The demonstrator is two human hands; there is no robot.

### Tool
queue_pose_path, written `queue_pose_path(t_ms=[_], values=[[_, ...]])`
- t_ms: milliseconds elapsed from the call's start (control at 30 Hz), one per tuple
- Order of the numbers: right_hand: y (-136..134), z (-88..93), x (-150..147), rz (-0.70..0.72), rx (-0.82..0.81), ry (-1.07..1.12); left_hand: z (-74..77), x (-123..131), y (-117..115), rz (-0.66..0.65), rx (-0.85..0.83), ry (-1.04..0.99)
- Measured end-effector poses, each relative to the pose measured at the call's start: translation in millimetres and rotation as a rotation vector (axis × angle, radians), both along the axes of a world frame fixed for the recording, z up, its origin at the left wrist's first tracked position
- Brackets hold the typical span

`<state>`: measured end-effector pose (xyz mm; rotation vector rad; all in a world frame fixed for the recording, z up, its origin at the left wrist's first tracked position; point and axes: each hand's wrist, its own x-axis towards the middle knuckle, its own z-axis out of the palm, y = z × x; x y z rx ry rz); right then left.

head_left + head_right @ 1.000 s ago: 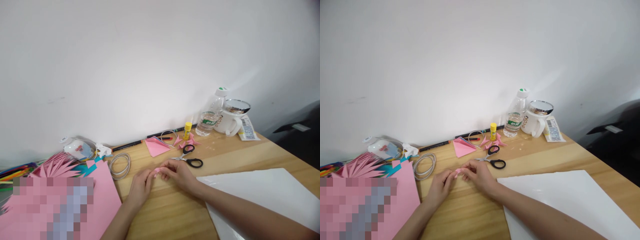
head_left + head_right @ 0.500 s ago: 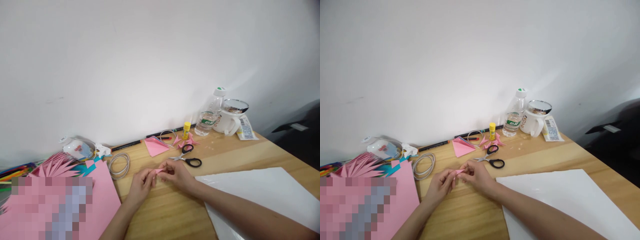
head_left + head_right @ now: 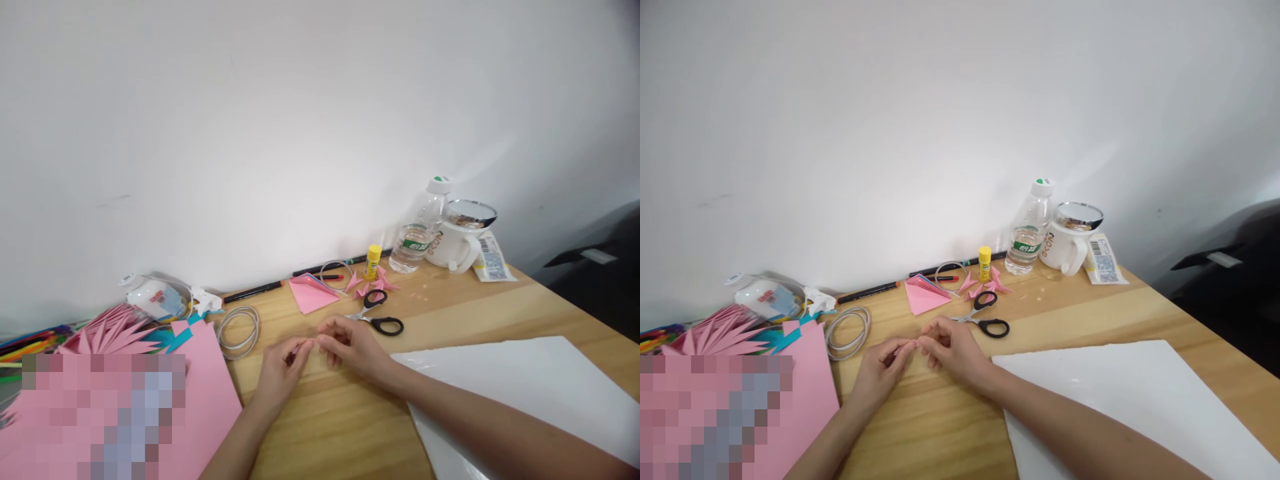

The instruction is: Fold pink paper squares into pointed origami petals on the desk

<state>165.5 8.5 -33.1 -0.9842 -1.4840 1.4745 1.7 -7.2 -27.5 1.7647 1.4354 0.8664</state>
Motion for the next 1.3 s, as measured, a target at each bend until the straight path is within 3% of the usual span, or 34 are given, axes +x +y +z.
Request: queue_pose_path(t_ms=[167,333,400,600,733,1100,1300], values=[[-1.7,0.6,0.5,0.008,0.04,0.015,-1.2,2.1,-0.3,0.077,-0.051,-0.191],[-1.0,2.1,2.7,-0.435,0.228,0.223,1.6,4.4,-1.1,0.17,-0.101,-0.324],[-0.2,1.3,3.6,-0.491,0.263,0.256,1.5,4.6,-0.9,0.179,-0.106,-0.303],[0.8,-8.5,3.8,-0.276,0.596,-0.351,-2.7,3.9,0.5,0.151,-0.095,-0.279],[1.6,-12.9,1.8,-0.165,0.711,-0.604,-3.2,3.9,0.8,0.148,-0.093,-0.279],[2.3,-13.2,-4.2,-0.096,0.734,-0.904,-0.8,5.5,-0.2,0.131,-0.067,-0.214],[2.3,-14.3,-3.0,-0.12,0.742,-0.865,-4.1,4.1,-0.1,0.123,-0.059,-0.213]])
